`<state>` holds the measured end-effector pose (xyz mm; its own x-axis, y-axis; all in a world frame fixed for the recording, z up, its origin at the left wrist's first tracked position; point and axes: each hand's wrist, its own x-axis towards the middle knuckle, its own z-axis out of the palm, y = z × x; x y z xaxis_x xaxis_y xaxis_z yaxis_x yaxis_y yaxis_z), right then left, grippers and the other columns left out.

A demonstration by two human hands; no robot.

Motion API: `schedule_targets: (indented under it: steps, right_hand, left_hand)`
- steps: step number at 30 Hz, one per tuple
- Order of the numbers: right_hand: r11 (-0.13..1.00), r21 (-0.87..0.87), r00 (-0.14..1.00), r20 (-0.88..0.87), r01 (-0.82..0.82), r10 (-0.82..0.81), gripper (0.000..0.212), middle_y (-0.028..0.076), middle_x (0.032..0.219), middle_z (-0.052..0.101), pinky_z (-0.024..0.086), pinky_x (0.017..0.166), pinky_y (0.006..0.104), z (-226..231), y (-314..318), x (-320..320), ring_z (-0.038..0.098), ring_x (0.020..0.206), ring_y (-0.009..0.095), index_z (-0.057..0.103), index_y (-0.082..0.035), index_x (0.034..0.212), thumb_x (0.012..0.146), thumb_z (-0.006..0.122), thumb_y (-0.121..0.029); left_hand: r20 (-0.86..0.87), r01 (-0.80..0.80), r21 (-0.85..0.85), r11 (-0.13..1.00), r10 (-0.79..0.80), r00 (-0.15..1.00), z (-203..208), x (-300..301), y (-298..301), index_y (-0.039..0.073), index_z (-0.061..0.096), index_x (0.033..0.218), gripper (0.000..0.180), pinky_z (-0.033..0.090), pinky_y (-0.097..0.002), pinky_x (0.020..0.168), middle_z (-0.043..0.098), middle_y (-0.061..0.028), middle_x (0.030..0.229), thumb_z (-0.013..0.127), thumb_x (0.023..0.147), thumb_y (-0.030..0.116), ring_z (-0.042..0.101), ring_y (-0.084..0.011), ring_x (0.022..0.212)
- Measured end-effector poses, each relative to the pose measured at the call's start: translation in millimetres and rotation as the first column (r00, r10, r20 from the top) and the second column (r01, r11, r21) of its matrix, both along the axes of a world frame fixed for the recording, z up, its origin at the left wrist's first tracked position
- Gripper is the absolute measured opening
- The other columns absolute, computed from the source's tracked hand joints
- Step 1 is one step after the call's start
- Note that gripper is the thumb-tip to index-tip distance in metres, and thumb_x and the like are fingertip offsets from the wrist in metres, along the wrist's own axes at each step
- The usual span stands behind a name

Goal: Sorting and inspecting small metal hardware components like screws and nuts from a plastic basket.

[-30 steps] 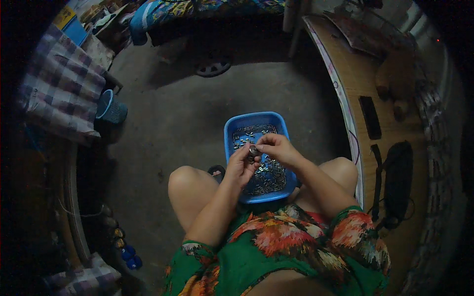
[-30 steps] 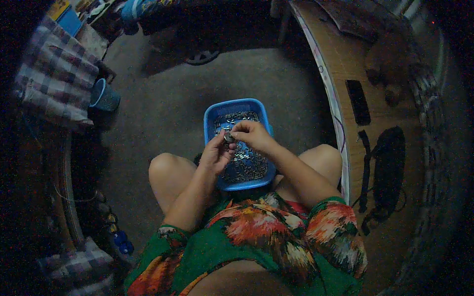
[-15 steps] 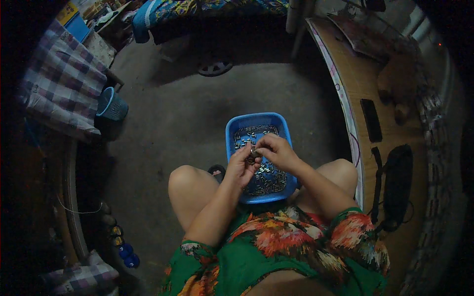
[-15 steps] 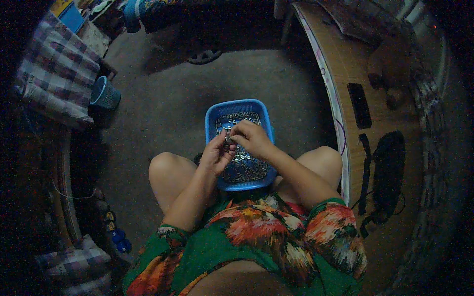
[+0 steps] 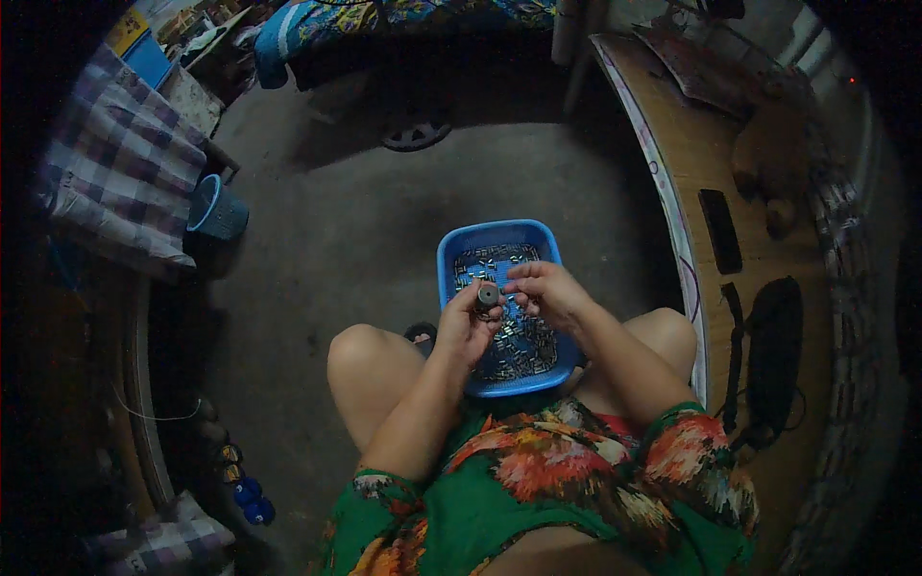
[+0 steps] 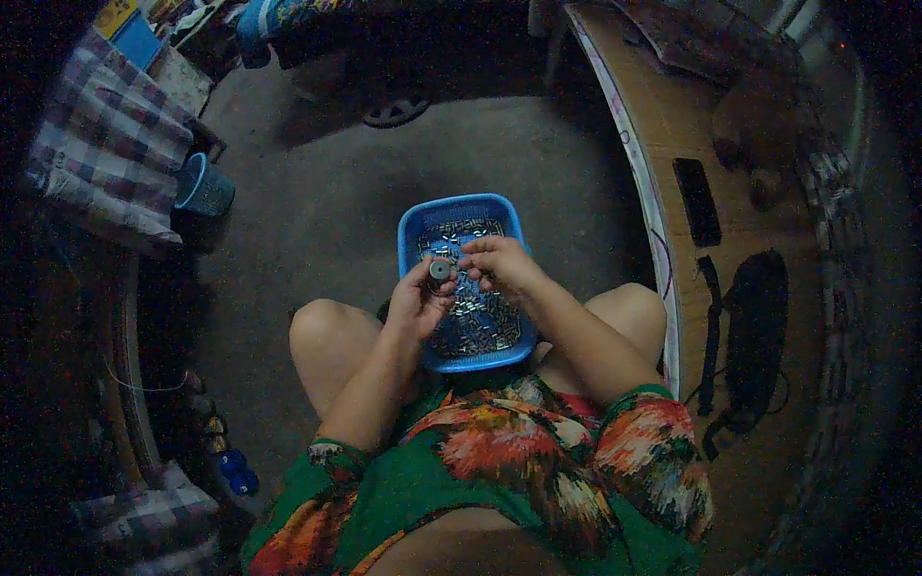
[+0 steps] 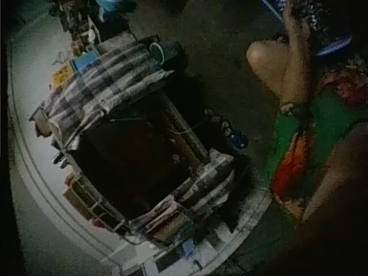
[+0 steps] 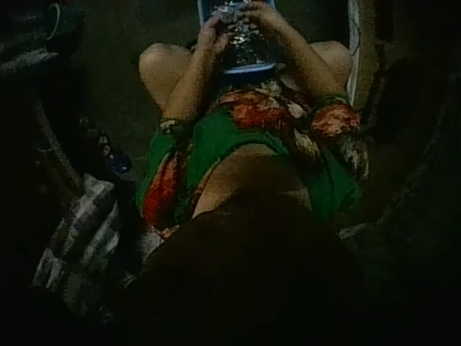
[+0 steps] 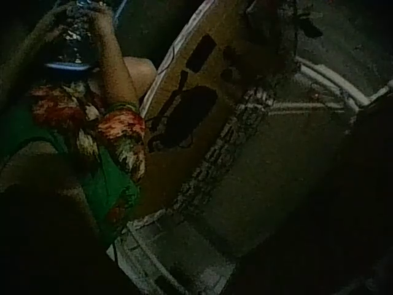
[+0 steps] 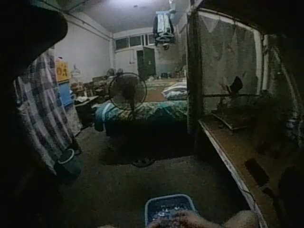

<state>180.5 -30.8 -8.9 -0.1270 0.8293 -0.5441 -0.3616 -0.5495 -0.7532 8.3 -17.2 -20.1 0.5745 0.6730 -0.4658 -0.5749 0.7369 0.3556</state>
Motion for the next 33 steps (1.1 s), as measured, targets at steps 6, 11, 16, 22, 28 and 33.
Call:
schedule_targets:
  steps: [6, 11, 16, 22, 28, 33]
  right_hand:
    - [0.996, -0.036, 0.936, -0.341, 0.077, -0.084, 0.021, 0.008, 0.083, 0.057, 0.043, 0.046, 0.0197, 8.0, 0.0, -2.4, 0.052, 0.058, 0.011, 0.048, 0.001, 0.100, 0.081, 0.049, -0.008]
    - [0.973, -0.229, 0.976, -0.207, 0.018, -0.067, 0.018, 0.007, 0.081, 0.057, 0.046, 0.052, 0.0220, -25.9, 0.6, -4.5, 0.055, 0.065, 0.012, 0.051, 0.001, 0.095, 0.083, 0.048, -0.013]
    - [0.994, -0.109, 0.982, -0.187, -0.018, -0.003, 0.022, 0.007, 0.087, 0.056, 0.045, 0.054, 0.0223, 0.6, -0.8, -7.3, 0.053, 0.069, 0.011, 0.046, -0.002, 0.105, 0.086, 0.045, -0.013]
    - [0.999, -0.009, 0.982, -0.185, -0.043, 0.040, 0.020, 0.005, 0.083, 0.055, 0.042, 0.050, 0.0205, -0.6, 1.8, -4.8, 0.052, 0.066, 0.010, 0.045, -0.004, 0.101, 0.084, 0.049, -0.012]
    - [0.999, 0.011, 0.964, -0.264, -0.033, 0.034, 0.020, 0.004, 0.081, 0.056, 0.041, 0.050, 0.0196, 8.7, -0.3, -5.0, 0.051, 0.064, 0.009, 0.049, -0.004, 0.100, 0.082, 0.053, -0.011]
    - [1.000, -0.015, 0.969, -0.248, -0.015, 0.011, 0.021, 0.004, 0.081, 0.057, 0.040, 0.050, 0.0189, 13.4, -0.6, -4.5, 0.051, 0.064, 0.009, 0.051, -0.003, 0.101, 0.081, 0.054, -0.009]
  left_hand:
    - [-0.033, -0.013, 0.013, 1.000, 0.013, 0.999, -7.1, -3.9, 2.4, 0.004, 0.050, 0.087, 0.024, 0.036, -0.0227, 0.046, 0.055, -0.0100, 0.073, 0.046, 0.086, 0.028, 0.047, -0.0139, 0.056]
    - [-0.033, -0.049, -0.025, 0.998, 0.048, 0.998, -6.9, -0.9, 3.5, 0.004, 0.050, 0.087, 0.025, 0.036, -0.0235, 0.046, 0.055, -0.0100, 0.073, 0.046, 0.085, 0.029, 0.048, -0.0146, 0.056]
    - [-0.065, -0.050, 0.014, 0.999, 0.051, 0.997, -5.8, -4.3, 2.3, 0.005, 0.050, 0.087, 0.023, 0.037, -0.0241, 0.046, 0.055, -0.0090, 0.072, 0.047, 0.085, 0.028, 0.047, -0.0139, 0.054]
    - [-0.100, -0.047, 0.078, 0.996, 0.055, 0.993, -2.3, -2.7, 2.1, 0.005, 0.050, 0.086, 0.022, 0.037, -0.0239, 0.046, 0.055, -0.0082, 0.072, 0.046, 0.086, 0.027, 0.047, -0.0130, 0.053]
    - [-0.120, -0.053, 0.085, 0.995, 0.063, 0.991, 0.4, -1.6, 0.9, 0.005, 0.050, 0.086, 0.022, 0.038, -0.0232, 0.046, 0.055, -0.0080, 0.072, 0.046, 0.086, 0.027, 0.048, -0.0131, 0.054]
    - [-0.126, -0.069, 0.086, 0.994, 0.079, 0.989, 0.7, -0.3, -0.6, 0.005, 0.050, 0.087, 0.021, 0.039, -0.0230, 0.047, 0.055, -0.0083, 0.072, 0.046, 0.086, 0.025, 0.048, -0.0134, 0.054]
